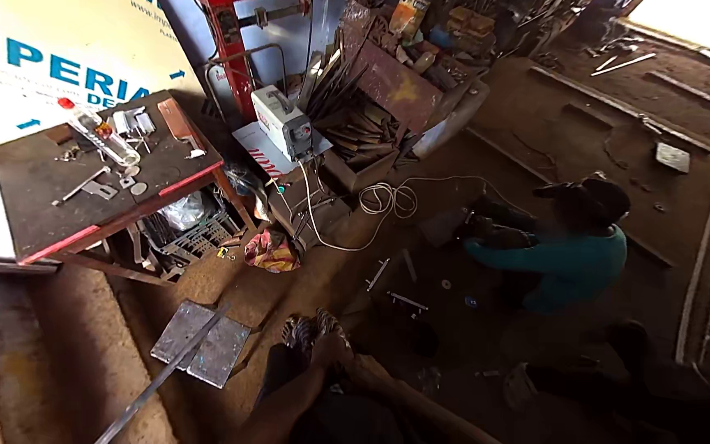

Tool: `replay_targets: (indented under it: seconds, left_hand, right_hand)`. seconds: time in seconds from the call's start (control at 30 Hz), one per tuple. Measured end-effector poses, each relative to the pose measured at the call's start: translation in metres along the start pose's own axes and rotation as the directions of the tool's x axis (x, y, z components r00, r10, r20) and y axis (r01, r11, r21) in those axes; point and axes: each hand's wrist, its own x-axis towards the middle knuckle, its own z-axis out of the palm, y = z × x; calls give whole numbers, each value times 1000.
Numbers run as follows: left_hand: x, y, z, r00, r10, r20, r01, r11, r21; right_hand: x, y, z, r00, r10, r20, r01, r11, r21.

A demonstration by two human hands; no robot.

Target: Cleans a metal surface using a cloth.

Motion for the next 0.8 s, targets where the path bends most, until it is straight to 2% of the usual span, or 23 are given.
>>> replay_targets:
  seconds: [0.13, 0.27, 0.43, 0.6, 0.8]
  left_hand:
    - [-8, 3, 1, 999, 44, -7, -43, 998, 37]
    - [-9, 3, 2, 999, 43, 23, -44, 998, 43]
    - [-10, 0, 1, 998, 31, 63, -32, 999, 9]
    - [-13, -3, 6, 996, 30, 80, -30, 1000, -5]
    - [-8, -20, 29, 990, 89, 113, -84, 995, -48]
  right_hand:
    - [11, 14, 19, 999, -20, -27, 19, 999, -38]
    - [11, 9, 22, 997, 76, 24, -75, 996, -42]
    - [11, 13, 29, 998, 51, -26, -52, 998, -36]
    - [4, -3, 20, 990, 119, 74, -119, 993, -7]
    - [3, 9, 44, 997, 64, 47, -65, 997, 31]
